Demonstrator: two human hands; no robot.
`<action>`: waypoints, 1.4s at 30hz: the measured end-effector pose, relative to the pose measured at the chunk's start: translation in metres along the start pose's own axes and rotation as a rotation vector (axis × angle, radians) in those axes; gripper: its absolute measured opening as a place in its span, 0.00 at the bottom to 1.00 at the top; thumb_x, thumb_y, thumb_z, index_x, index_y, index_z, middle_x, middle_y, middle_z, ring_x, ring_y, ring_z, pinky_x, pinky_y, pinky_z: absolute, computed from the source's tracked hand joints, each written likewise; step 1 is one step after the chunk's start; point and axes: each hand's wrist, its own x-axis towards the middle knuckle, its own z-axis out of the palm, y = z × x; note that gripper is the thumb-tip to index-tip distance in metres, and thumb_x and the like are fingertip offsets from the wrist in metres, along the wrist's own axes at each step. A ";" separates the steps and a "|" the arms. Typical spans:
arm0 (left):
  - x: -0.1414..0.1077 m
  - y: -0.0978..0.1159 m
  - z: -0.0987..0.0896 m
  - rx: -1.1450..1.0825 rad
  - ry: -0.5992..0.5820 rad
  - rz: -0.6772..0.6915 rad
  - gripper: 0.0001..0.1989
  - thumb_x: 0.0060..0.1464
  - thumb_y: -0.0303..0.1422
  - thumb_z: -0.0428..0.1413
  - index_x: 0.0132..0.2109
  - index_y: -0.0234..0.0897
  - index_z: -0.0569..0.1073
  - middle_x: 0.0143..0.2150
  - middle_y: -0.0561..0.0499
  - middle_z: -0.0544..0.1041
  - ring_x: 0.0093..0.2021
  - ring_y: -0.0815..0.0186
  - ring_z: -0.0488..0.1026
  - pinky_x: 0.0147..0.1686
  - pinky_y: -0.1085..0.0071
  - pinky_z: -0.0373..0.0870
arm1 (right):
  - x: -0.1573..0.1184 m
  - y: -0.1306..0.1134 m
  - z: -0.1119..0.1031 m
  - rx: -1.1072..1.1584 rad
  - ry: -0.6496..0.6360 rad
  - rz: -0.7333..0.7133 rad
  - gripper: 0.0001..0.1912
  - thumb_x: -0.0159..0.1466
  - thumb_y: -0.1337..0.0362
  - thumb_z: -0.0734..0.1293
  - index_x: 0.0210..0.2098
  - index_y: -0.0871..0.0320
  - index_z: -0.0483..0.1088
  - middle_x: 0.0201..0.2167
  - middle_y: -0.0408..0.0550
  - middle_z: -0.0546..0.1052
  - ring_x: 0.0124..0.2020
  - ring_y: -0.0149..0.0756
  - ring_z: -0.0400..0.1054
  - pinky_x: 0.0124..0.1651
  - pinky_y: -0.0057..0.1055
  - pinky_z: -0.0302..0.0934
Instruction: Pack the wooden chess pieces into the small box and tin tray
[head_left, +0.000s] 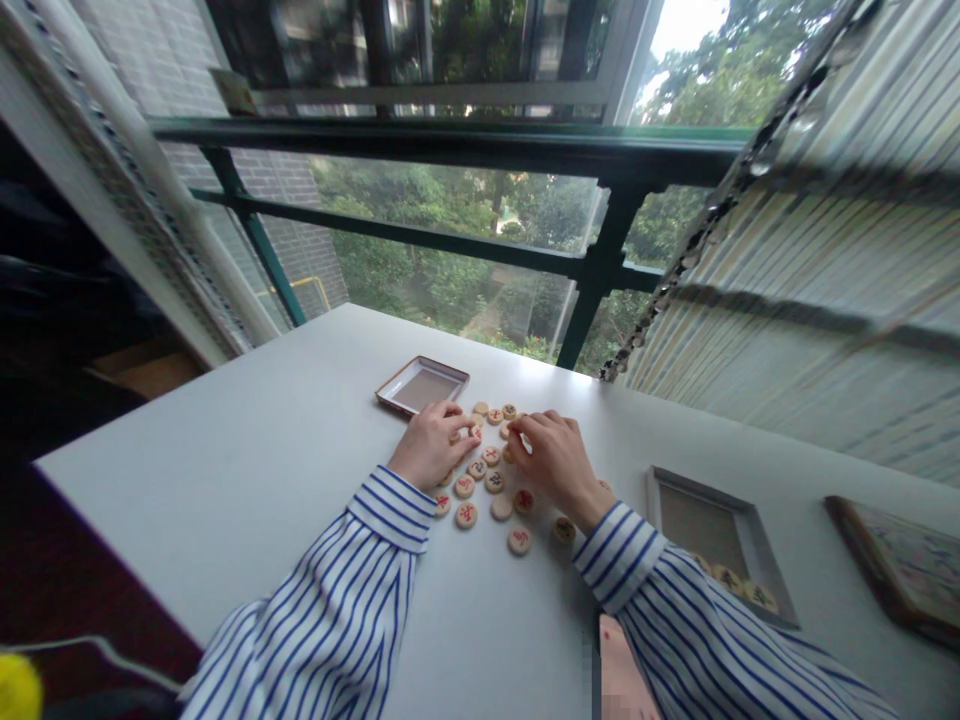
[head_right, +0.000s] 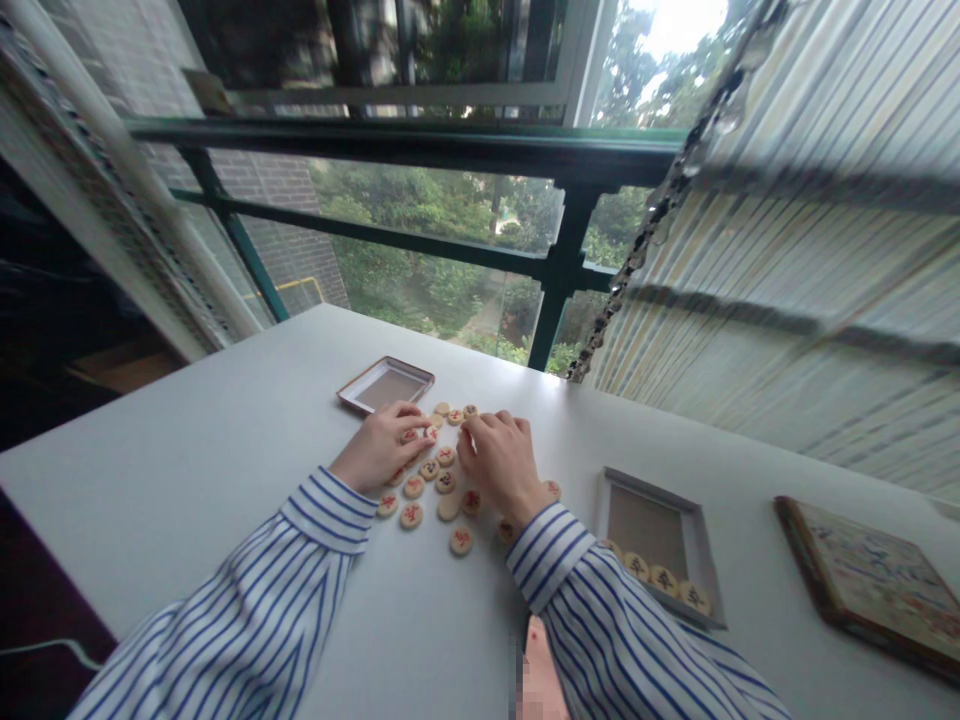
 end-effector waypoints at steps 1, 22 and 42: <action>0.000 0.000 0.001 0.033 -0.005 0.006 0.11 0.46 0.36 0.57 0.38 0.40 0.76 0.40 0.48 0.71 0.42 0.61 0.68 0.45 0.63 0.65 | 0.000 0.000 0.000 0.003 0.001 0.000 0.10 0.63 0.64 0.56 0.35 0.55 0.69 0.35 0.46 0.75 0.39 0.35 0.63 0.41 0.31 0.48; -0.003 0.010 -0.004 0.206 -0.033 -0.058 0.11 0.47 0.39 0.54 0.34 0.41 0.77 0.43 0.46 0.69 0.44 0.57 0.64 0.44 0.59 0.63 | 0.013 0.006 -0.006 0.047 -0.057 -0.008 0.10 0.62 0.63 0.58 0.38 0.54 0.70 0.36 0.44 0.76 0.38 0.35 0.65 0.40 0.31 0.52; 0.003 0.007 -0.010 0.205 0.161 -0.249 0.13 0.50 0.27 0.48 0.41 0.36 0.74 0.37 0.48 0.73 0.40 0.62 0.67 0.43 0.67 0.63 | 0.068 -0.008 0.001 -0.063 -0.314 -0.501 0.07 0.59 0.68 0.61 0.33 0.54 0.71 0.36 0.44 0.76 0.44 0.36 0.64 0.41 0.32 0.47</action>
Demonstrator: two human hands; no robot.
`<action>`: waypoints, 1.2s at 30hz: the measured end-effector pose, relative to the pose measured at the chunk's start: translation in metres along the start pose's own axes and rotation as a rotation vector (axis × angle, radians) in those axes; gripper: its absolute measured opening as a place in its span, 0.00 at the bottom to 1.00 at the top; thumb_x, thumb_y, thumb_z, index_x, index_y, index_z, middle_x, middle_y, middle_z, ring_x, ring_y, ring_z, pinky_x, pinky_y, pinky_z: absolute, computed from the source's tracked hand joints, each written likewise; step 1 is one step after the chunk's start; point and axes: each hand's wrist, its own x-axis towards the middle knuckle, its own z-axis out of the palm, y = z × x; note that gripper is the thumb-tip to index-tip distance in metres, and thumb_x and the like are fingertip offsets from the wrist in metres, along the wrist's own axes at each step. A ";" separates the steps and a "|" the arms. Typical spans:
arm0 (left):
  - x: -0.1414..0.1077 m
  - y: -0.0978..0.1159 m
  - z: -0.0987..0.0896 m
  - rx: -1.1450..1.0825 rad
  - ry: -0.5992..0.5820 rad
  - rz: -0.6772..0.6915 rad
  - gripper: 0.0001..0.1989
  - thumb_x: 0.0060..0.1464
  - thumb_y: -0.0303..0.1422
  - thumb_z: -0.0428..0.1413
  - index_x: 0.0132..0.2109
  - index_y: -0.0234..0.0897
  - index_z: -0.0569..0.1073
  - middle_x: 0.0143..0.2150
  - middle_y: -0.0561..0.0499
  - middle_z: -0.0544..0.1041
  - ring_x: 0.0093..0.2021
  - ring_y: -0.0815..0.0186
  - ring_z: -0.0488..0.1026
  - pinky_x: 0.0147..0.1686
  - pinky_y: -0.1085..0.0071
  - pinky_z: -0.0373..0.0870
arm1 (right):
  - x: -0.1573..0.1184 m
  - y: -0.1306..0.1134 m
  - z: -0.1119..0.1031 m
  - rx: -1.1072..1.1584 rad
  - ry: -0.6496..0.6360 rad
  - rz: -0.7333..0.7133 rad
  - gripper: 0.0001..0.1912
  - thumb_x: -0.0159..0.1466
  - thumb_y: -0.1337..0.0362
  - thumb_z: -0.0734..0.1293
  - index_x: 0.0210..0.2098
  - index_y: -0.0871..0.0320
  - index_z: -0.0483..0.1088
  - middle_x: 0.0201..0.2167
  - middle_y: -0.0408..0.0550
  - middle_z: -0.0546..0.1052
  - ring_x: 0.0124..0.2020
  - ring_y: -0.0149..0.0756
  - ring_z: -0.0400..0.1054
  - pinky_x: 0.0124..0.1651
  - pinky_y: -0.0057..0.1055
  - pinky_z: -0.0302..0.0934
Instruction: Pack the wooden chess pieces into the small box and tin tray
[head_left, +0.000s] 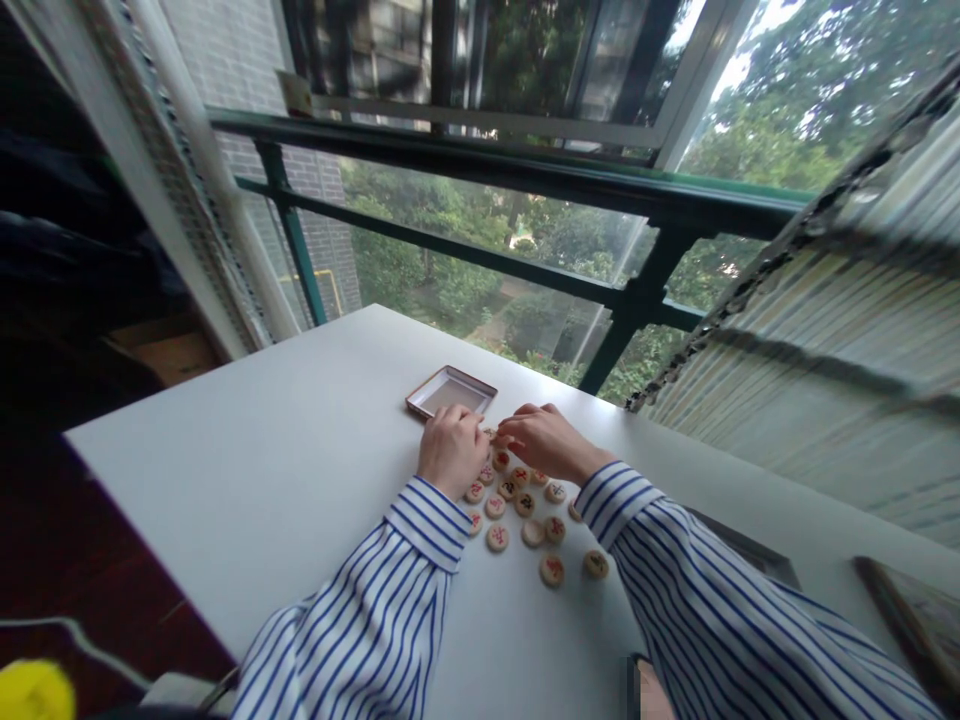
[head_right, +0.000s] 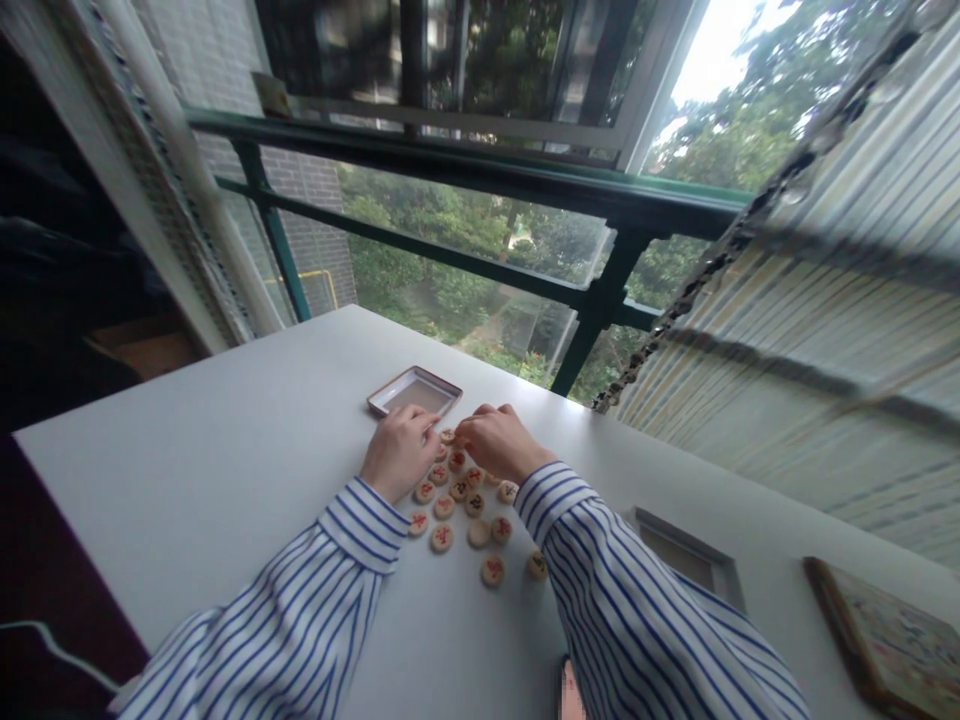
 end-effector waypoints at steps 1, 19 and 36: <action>0.000 0.000 0.000 -0.001 0.002 -0.001 0.13 0.50 0.27 0.48 0.41 0.36 0.74 0.38 0.47 0.73 0.40 0.62 0.67 0.43 0.67 0.63 | 0.001 0.001 0.001 0.007 -0.005 0.000 0.07 0.59 0.68 0.61 0.32 0.54 0.71 0.35 0.44 0.76 0.43 0.36 0.64 0.41 0.31 0.47; 0.001 -0.001 0.004 -0.144 0.013 0.063 0.14 0.49 0.25 0.50 0.44 0.33 0.71 0.41 0.47 0.74 0.42 0.62 0.68 0.45 0.66 0.64 | 0.003 0.013 0.004 0.768 0.141 0.219 0.13 0.57 0.58 0.63 0.36 0.61 0.71 0.34 0.49 0.75 0.33 0.33 0.67 0.36 0.29 0.60; 0.006 0.003 -0.013 -0.409 -0.043 0.176 0.11 0.50 0.32 0.55 0.43 0.38 0.71 0.36 0.50 0.75 0.37 0.65 0.69 0.40 0.68 0.66 | -0.007 -0.001 -0.015 1.192 0.128 0.280 0.15 0.57 0.59 0.63 0.39 0.63 0.71 0.33 0.50 0.75 0.32 0.29 0.66 0.36 0.27 0.59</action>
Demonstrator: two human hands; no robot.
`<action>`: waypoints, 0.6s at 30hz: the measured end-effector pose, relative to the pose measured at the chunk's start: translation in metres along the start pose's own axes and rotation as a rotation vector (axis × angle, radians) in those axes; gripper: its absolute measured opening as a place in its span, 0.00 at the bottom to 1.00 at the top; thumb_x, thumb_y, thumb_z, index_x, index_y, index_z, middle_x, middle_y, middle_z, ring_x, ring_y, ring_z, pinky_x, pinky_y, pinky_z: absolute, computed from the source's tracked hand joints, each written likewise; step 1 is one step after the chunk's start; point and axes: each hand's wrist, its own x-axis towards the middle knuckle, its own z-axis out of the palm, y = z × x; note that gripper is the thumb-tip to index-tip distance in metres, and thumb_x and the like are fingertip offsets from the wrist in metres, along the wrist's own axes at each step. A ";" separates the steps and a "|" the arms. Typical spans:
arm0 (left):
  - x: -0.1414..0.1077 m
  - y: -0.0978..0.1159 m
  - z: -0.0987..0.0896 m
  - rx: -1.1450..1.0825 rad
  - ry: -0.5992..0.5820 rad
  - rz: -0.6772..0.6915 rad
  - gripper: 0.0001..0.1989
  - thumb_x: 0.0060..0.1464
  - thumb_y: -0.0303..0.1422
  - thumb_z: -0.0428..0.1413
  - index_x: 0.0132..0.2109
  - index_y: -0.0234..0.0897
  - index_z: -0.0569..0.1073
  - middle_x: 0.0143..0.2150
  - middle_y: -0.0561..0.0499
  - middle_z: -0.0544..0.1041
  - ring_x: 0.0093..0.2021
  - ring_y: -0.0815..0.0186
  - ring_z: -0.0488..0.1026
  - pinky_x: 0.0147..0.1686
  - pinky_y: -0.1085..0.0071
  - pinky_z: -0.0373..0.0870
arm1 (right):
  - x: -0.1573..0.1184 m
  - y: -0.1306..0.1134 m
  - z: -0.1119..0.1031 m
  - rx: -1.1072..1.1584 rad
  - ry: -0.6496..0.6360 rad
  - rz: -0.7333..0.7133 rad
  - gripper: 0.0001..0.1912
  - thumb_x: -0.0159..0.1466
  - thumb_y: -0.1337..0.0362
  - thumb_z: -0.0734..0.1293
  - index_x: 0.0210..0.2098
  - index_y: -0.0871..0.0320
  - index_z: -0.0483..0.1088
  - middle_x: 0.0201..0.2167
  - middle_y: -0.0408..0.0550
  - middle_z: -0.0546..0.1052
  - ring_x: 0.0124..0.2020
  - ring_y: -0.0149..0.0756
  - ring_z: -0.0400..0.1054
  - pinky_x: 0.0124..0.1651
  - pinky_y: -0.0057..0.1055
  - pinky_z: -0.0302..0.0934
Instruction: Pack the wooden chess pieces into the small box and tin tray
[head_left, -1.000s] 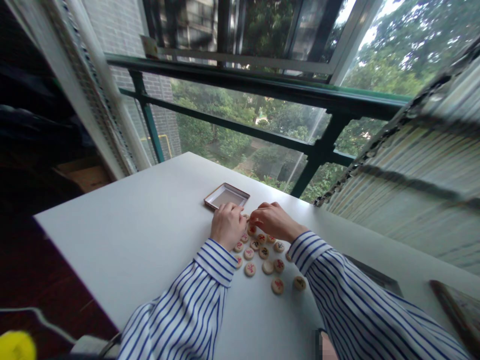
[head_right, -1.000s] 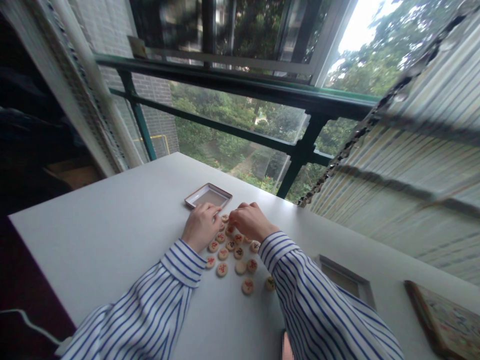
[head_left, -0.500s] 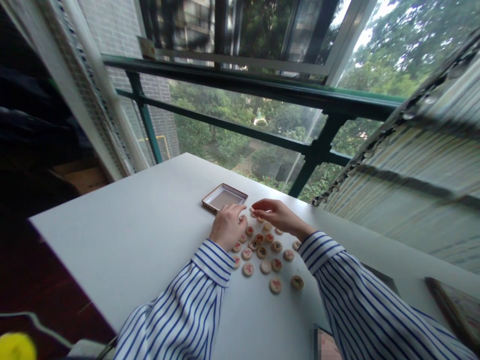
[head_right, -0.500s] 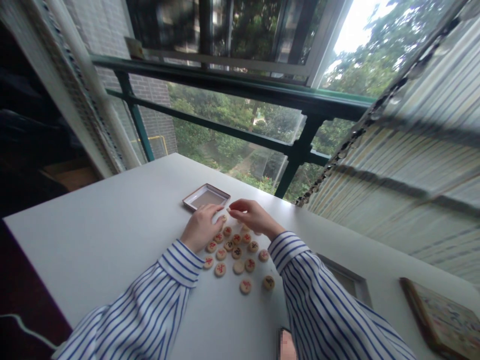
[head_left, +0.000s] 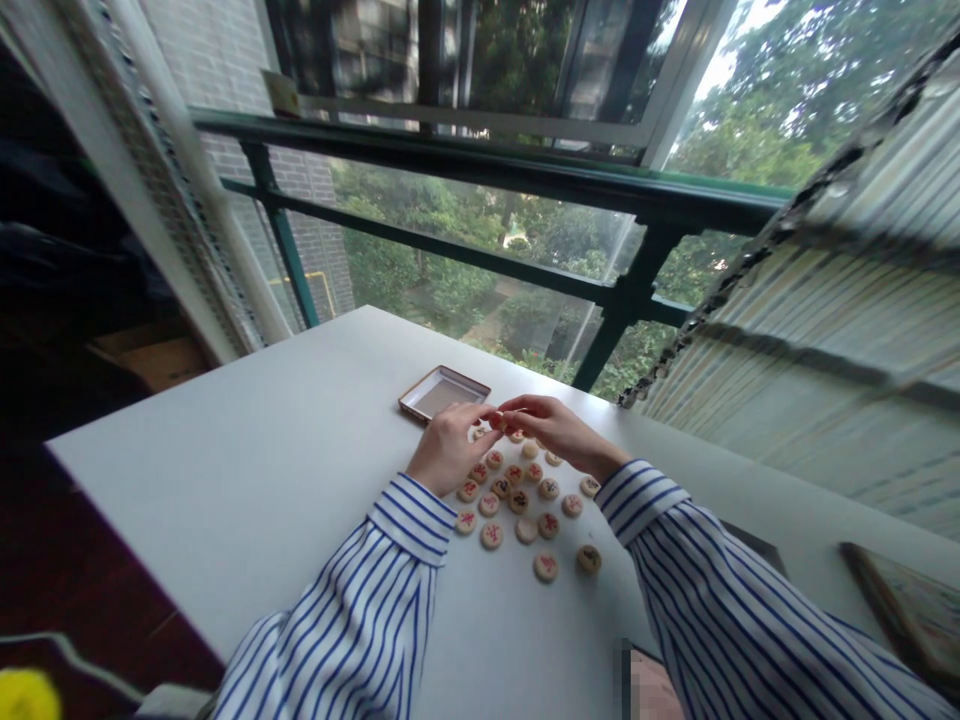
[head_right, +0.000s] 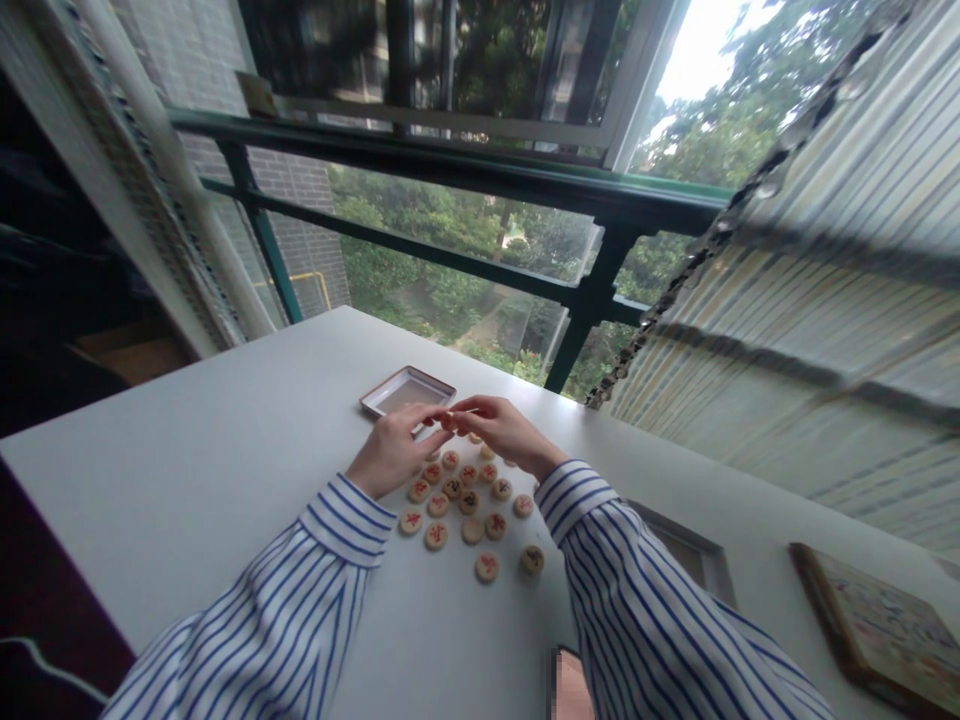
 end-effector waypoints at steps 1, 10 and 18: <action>0.001 -0.001 -0.002 -0.008 -0.006 -0.002 0.11 0.50 0.32 0.55 0.42 0.38 0.72 0.36 0.50 0.75 0.37 0.66 0.70 0.39 0.68 0.67 | 0.000 0.000 0.001 -0.005 0.004 0.003 0.15 0.58 0.59 0.63 0.39 0.64 0.71 0.33 0.50 0.75 0.32 0.29 0.66 0.36 0.27 0.59; -0.001 -0.024 -0.025 0.098 -0.022 -0.102 0.09 0.49 0.31 0.53 0.39 0.38 0.72 0.37 0.51 0.75 0.35 0.67 0.71 0.36 0.72 0.67 | 0.002 0.004 0.002 -0.058 0.135 0.077 0.14 0.59 0.60 0.62 0.38 0.64 0.70 0.35 0.54 0.76 0.34 0.31 0.68 0.37 0.28 0.61; -0.011 -0.025 -0.042 0.290 -0.228 -0.203 0.10 0.50 0.36 0.51 0.36 0.38 0.73 0.34 0.50 0.77 0.34 0.66 0.72 0.32 0.74 0.65 | 0.004 0.010 -0.008 -0.224 0.303 0.097 0.11 0.58 0.63 0.60 0.35 0.64 0.71 0.32 0.52 0.77 0.28 0.30 0.67 0.29 0.25 0.59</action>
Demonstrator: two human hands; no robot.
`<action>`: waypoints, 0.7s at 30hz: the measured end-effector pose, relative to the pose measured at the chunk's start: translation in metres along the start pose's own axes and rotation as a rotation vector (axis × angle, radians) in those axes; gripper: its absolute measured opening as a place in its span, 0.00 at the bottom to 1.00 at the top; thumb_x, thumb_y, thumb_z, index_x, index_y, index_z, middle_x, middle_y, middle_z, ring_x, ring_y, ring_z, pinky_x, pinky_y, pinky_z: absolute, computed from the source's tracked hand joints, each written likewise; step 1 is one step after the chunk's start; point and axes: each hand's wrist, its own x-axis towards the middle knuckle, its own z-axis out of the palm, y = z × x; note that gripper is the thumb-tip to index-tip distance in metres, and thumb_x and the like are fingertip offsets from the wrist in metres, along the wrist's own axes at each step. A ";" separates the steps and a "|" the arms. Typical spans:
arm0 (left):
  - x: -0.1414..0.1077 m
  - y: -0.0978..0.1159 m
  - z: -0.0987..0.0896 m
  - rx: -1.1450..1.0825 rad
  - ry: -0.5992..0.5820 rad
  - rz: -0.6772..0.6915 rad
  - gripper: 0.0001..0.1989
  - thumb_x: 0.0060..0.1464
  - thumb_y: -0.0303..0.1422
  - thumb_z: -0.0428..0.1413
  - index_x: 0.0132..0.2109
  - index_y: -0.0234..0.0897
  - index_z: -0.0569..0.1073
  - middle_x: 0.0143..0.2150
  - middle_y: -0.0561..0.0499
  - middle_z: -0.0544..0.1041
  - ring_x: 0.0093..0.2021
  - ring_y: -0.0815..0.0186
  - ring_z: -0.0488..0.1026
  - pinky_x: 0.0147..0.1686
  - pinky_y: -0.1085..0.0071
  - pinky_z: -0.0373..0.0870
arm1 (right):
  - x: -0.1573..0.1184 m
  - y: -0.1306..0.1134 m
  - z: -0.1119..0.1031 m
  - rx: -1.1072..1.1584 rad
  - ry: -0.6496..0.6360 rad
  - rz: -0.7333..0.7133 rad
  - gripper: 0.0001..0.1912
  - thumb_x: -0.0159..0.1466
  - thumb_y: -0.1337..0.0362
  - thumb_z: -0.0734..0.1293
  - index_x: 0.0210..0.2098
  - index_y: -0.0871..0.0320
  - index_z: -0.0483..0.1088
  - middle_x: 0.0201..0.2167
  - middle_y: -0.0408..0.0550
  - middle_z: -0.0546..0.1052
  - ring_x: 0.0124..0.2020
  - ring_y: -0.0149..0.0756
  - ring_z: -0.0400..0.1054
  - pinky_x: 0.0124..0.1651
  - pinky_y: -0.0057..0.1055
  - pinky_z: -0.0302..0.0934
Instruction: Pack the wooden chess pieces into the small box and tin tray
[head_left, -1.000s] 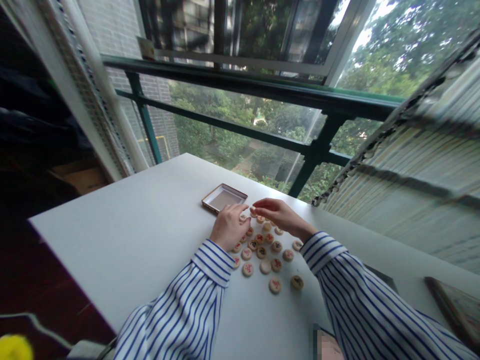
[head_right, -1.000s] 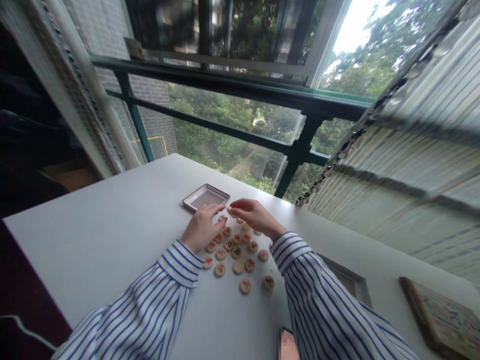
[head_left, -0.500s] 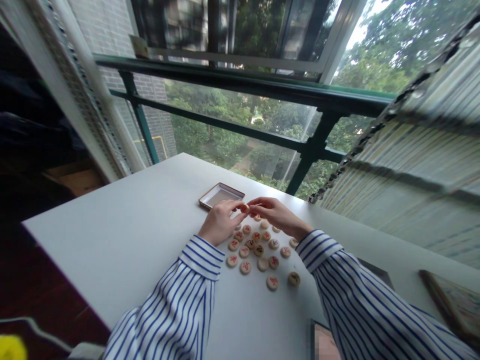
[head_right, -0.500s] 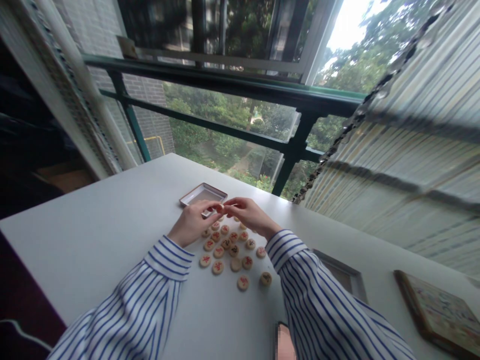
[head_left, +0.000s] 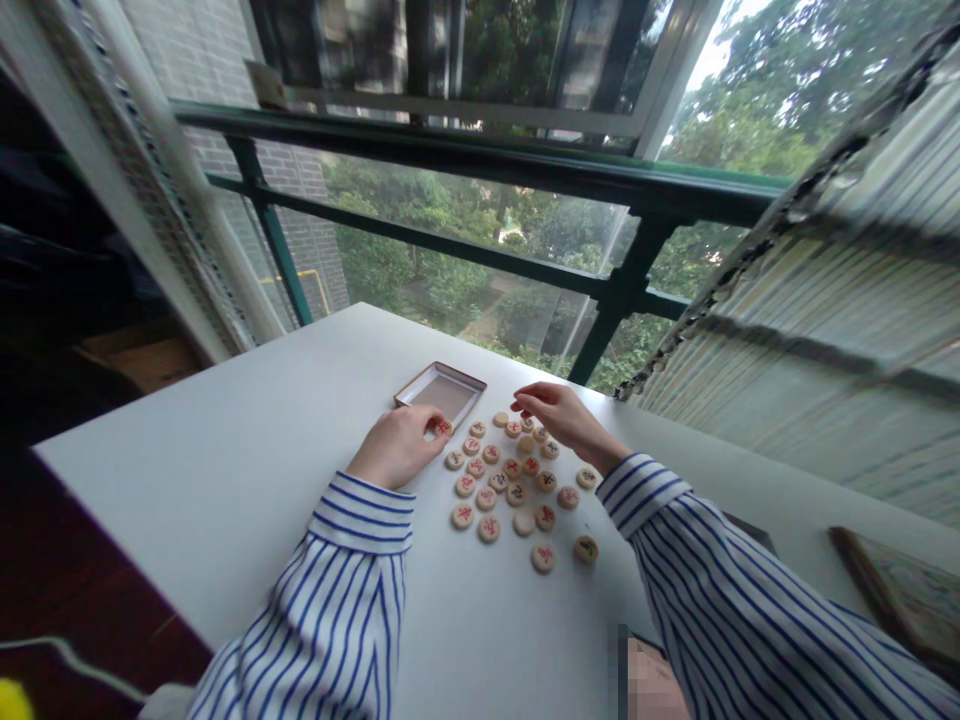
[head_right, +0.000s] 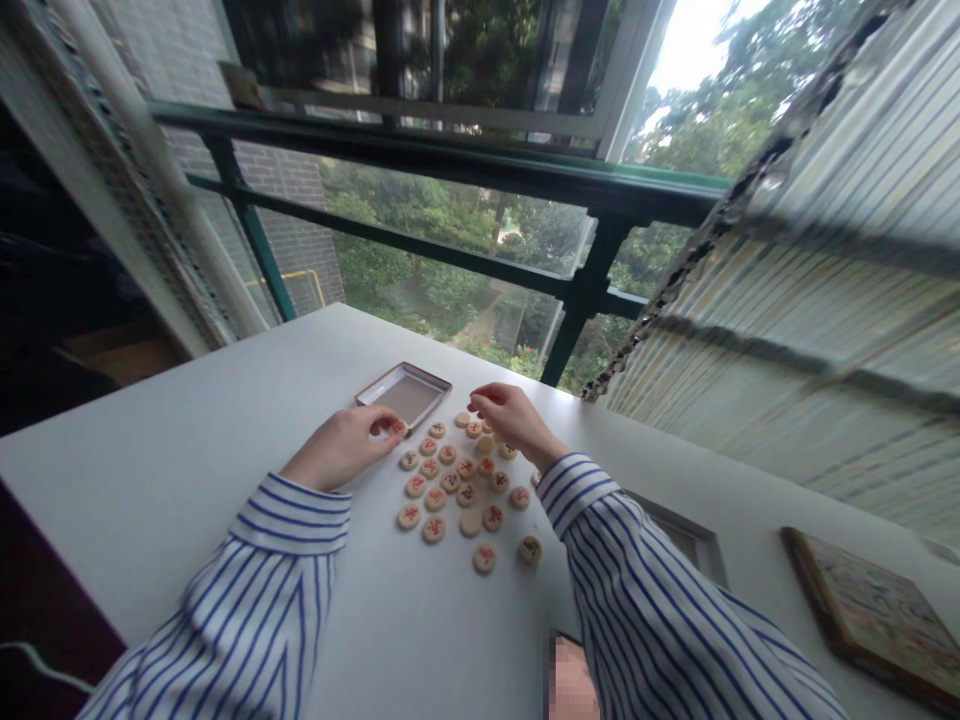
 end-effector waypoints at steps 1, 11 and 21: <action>-0.001 -0.001 0.000 0.033 -0.038 -0.021 0.10 0.50 0.37 0.50 0.36 0.39 0.74 0.34 0.50 0.77 0.34 0.66 0.72 0.31 0.73 0.64 | 0.002 0.003 -0.001 -0.025 0.020 -0.015 0.11 0.58 0.64 0.60 0.34 0.64 0.71 0.31 0.52 0.77 0.28 0.30 0.67 0.29 0.25 0.59; -0.004 -0.003 0.003 0.197 -0.222 -0.133 0.10 0.45 0.38 0.52 0.33 0.41 0.75 0.32 0.48 0.78 0.33 0.62 0.73 0.29 0.72 0.62 | 0.014 0.030 -0.012 -0.259 0.109 -0.089 0.11 0.56 0.63 0.62 0.36 0.60 0.72 0.32 0.48 0.77 0.33 0.33 0.70 0.35 0.28 0.61; -0.003 -0.005 0.003 0.163 -0.249 -0.142 0.12 0.45 0.39 0.52 0.35 0.41 0.75 0.33 0.48 0.77 0.32 0.63 0.73 0.27 0.73 0.61 | 0.009 0.027 -0.013 -0.612 0.010 -0.155 0.13 0.58 0.65 0.60 0.39 0.58 0.72 0.36 0.49 0.76 0.35 0.34 0.69 0.37 0.28 0.59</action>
